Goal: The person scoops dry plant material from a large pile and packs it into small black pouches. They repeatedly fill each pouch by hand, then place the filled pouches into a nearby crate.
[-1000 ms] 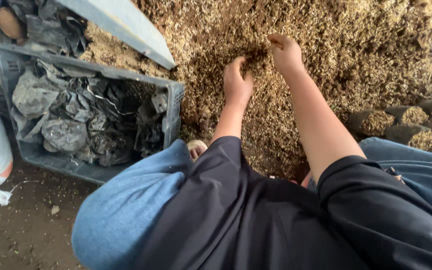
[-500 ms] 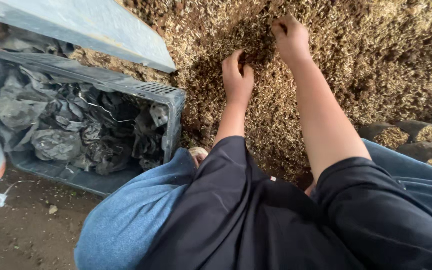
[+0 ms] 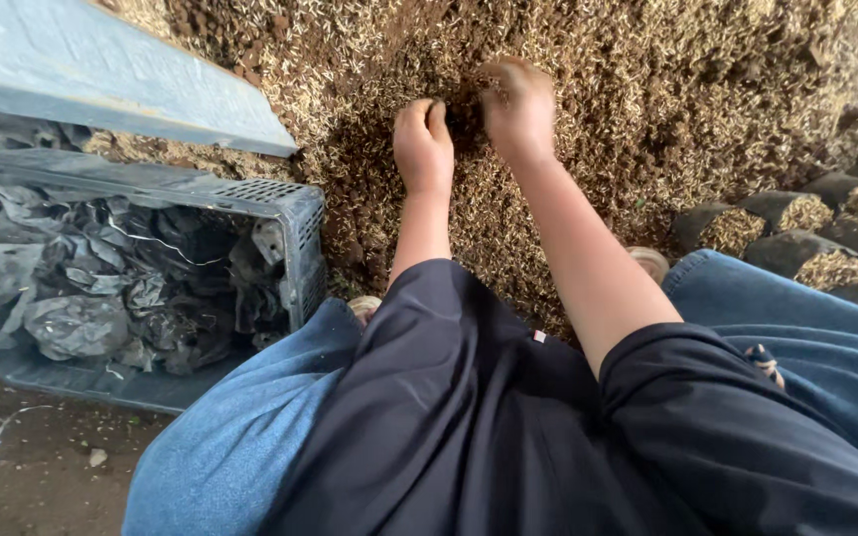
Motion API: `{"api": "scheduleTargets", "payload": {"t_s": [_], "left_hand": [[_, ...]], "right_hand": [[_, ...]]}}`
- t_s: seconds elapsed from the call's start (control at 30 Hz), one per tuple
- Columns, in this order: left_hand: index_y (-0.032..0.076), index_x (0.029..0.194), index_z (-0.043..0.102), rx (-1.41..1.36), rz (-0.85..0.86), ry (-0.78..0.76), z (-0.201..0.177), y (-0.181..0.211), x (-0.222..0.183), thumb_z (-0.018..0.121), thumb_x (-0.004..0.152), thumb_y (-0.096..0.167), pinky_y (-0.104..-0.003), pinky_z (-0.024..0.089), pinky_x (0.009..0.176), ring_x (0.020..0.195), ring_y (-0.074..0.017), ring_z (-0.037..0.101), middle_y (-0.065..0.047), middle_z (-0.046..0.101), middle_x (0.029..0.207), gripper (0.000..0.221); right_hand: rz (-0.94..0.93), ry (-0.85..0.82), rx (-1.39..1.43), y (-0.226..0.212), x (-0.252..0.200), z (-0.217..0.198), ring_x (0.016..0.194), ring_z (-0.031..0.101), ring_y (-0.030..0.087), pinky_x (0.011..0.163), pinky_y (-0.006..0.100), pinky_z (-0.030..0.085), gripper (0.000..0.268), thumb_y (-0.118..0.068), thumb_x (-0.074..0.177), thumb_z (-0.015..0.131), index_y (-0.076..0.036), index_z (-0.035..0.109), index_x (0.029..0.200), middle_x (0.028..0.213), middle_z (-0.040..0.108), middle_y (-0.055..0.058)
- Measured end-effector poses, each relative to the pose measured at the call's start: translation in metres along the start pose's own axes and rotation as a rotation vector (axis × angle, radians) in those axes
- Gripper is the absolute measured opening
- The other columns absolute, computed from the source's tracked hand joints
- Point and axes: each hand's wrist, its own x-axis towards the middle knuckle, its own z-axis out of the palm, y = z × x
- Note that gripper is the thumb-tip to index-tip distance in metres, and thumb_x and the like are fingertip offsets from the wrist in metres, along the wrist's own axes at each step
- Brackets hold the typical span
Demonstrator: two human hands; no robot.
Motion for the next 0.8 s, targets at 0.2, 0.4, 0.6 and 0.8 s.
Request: {"api": "scheduleTargets", "payload": {"t_s": [0.2,0.4,0.6,0.8], "left_hand": [[0.008,0.134,0.057,0.172,0.004,-0.105,-0.009,0.01,-0.008,0.056,0.102,0.029,-0.049,0.043,0.11,0.131,-0.0339,0.05,-0.017,0.053,0.142,0.038],[0.012,0.151,0.036,0.295,-0.003,-0.141,-0.004,0.015,-0.018,0.058,0.102,0.038,-0.058,0.027,0.118,0.148,-0.0397,0.026,-0.019,0.027,0.161,0.06],[0.016,0.151,0.037,0.318,0.088,-0.051,0.017,0.01,-0.015,0.059,0.1,0.044,-0.061,0.02,0.122,0.15,-0.041,0.023,-0.016,0.024,0.162,0.062],[0.022,0.158,0.033,0.34,0.097,-0.04,0.037,-0.006,-0.008,0.044,0.106,0.053,-0.061,0.017,0.127,0.155,-0.0393,0.019,-0.011,0.018,0.169,0.061]], "right_hand": [[0.675,0.024,0.049,0.053,-0.019,-0.006,0.134,0.034,0.037,0.106,0.052,0.032,0.053,-0.017,0.086,0.071,-0.019,0.058,0.138,0.149,0.044,0.01],[0.564,-0.057,0.386,0.044,-0.006,-0.008,0.097,0.072,0.013,0.086,0.028,0.06,0.032,-0.014,0.092,0.065,-0.011,0.066,0.124,0.124,0.069,0.007],[0.211,-0.13,0.257,0.002,0.003,-0.012,0.086,0.071,0.015,0.079,0.03,0.059,0.027,-0.009,0.103,0.06,-0.008,0.065,0.129,0.114,0.074,0.01],[-0.042,0.028,0.233,-0.002,0.019,-0.005,0.105,0.068,0.015,0.096,0.029,0.057,0.039,0.015,0.094,0.043,0.001,0.065,0.123,0.12,0.072,0.014]]}}
